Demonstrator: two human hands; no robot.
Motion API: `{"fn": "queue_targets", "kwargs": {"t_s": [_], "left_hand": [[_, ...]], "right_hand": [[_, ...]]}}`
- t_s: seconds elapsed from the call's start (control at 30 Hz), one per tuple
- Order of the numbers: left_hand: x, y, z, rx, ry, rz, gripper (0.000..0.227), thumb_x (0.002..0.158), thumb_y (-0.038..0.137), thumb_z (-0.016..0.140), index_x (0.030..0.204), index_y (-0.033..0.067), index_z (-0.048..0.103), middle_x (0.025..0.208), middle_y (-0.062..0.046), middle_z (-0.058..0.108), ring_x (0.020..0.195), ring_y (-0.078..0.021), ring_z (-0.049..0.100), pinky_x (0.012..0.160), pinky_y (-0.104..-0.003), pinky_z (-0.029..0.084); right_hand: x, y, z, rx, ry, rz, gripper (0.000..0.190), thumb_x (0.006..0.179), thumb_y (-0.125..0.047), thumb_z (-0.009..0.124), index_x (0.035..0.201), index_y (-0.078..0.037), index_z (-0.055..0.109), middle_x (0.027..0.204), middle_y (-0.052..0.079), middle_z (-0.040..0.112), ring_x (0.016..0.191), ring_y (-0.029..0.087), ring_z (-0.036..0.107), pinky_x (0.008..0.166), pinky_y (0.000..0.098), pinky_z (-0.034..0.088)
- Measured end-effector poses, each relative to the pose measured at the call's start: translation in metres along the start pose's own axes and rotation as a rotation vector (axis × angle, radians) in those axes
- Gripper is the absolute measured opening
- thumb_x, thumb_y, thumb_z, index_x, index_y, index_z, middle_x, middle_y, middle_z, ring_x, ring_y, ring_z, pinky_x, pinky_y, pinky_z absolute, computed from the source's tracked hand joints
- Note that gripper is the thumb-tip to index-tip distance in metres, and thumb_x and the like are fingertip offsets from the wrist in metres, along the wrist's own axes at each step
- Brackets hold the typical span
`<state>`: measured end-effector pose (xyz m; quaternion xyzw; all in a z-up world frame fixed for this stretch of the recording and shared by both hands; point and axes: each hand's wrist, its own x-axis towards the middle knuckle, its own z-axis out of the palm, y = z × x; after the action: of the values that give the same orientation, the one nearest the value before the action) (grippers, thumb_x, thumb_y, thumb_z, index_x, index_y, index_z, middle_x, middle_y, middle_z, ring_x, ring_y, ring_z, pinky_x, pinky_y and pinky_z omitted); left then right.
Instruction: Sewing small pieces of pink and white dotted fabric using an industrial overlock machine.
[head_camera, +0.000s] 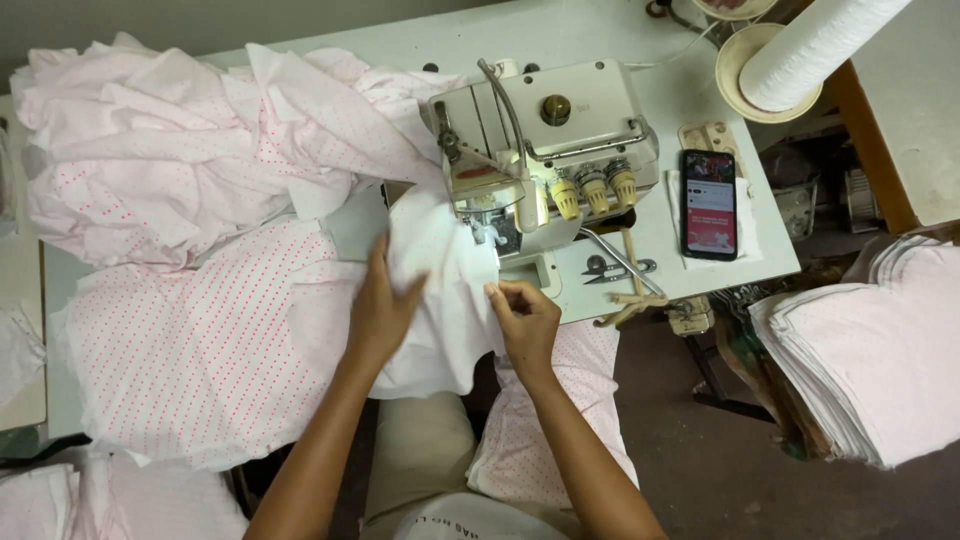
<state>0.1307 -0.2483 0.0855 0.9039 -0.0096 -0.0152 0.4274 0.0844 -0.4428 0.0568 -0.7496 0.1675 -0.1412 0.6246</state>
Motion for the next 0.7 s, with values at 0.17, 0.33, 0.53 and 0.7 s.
{"fn": "queue_targets", "kwargs": {"t_s": [0.17, 0.33, 0.53, 0.7], "left_hand": [[-0.027, -0.054, -0.035, 0.399, 0.072, 0.054, 0.059, 0.085, 0.018, 0.075, 0.14, 0.0043, 0.061, 0.124, -0.02, 0.066, 0.121, -0.0416, 0.062, 0.101, -0.054, 0.046], [-0.023, 0.022, -0.005, 0.289, 0.345, 0.504, 0.047, 0.1, -0.003, 0.049, 0.147, -0.0032, 0.051, 0.14, -0.028, 0.056, 0.133, -0.0467, 0.051, 0.114, -0.054, 0.035], [0.011, 0.03, 0.055, 0.309, 0.133, 0.444, 0.058, 0.105, 0.018, 0.052, 0.154, -0.0078, 0.035, 0.153, -0.028, 0.048, 0.145, -0.0393, 0.044, 0.12, -0.053, 0.028], [0.062, 0.014, 0.06, 0.439, 0.188, 0.416, 0.061, 0.102, 0.023, 0.052, 0.154, -0.0043, 0.036, 0.154, -0.024, 0.05, 0.143, -0.0327, 0.049, 0.12, -0.053, 0.028]], "right_hand": [[-0.012, 0.011, -0.002, 0.04, -0.09, 0.116, 0.015, 0.085, -0.016, 0.085, 0.095, -0.005, 0.08, 0.061, 0.005, 0.067, 0.061, 0.011, 0.058, 0.06, 0.0281, 0.052], [-0.035, 0.042, -0.008, 0.107, -0.135, 0.276, 0.008, 0.086, -0.014, 0.084, 0.089, -0.007, 0.081, 0.056, 0.001, 0.062, 0.055, 0.008, 0.053, 0.054, 0.0234, 0.048], [-0.032, 0.03, -0.019, 0.096, -0.129, 0.288, 0.008, 0.087, -0.012, 0.083, 0.087, -0.004, 0.082, 0.055, 0.005, 0.063, 0.054, 0.011, 0.055, 0.054, 0.0266, 0.047], [-0.004, 0.011, -0.006, 0.165, -0.092, 0.275, 0.013, 0.087, -0.013, 0.081, 0.082, -0.002, 0.077, 0.056, 0.005, 0.061, 0.052, 0.011, 0.055, 0.053, 0.0245, 0.046]]}}
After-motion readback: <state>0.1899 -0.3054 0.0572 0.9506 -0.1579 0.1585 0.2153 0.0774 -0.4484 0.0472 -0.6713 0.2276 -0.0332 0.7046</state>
